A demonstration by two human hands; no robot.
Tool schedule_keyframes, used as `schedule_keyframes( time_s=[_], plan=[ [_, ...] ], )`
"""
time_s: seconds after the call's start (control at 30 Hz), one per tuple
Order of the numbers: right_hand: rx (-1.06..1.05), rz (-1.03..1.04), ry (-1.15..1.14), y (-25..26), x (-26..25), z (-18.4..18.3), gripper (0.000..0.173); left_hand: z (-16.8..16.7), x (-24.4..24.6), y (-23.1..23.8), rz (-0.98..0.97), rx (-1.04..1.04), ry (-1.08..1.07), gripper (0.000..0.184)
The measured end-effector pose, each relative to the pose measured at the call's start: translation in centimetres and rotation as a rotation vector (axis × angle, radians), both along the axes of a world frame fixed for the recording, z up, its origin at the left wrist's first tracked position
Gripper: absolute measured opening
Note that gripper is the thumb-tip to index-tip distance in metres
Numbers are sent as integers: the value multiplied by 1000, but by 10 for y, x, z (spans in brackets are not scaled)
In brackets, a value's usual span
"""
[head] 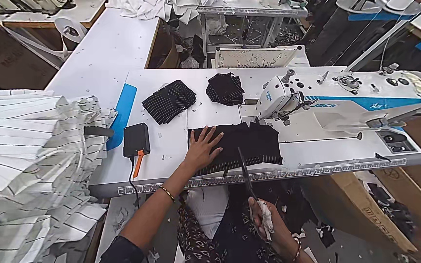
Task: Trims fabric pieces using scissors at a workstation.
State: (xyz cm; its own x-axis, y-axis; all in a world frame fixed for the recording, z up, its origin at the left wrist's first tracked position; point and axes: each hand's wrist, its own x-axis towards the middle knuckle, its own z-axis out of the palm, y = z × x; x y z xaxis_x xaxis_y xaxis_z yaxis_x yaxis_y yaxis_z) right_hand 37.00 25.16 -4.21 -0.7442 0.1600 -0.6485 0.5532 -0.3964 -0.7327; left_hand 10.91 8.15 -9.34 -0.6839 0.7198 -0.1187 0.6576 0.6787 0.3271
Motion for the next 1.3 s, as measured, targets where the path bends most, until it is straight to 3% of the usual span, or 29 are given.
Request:
schedule_keyframes(
  time_s=[0.13, 0.37, 0.57, 0.73, 1.03, 1.3],
  plan=[
    [87, -105, 30, 4, 18, -3, 33, -1, 2, -1, 32, -13, -1, 61],
    [215, 302, -64, 30, 68, 4, 26, -3, 5, 1, 76, 9, 19, 61],
    [116, 374, -90, 14, 11, -1, 30, -3, 12, 5, 73, -3, 21, 60],
    [234, 466, -106, 16, -5, -9, 43, -2, 14, 5, 67, 5, 29, 60],
    [327, 329, -92, 0, 2, -12, 37, -1, 13, 5, 64, -10, 8, 61],
    [166, 300, -123, -1, -14, 1, 33, -2, 14, 4, 55, 4, 24, 62]
  ],
)
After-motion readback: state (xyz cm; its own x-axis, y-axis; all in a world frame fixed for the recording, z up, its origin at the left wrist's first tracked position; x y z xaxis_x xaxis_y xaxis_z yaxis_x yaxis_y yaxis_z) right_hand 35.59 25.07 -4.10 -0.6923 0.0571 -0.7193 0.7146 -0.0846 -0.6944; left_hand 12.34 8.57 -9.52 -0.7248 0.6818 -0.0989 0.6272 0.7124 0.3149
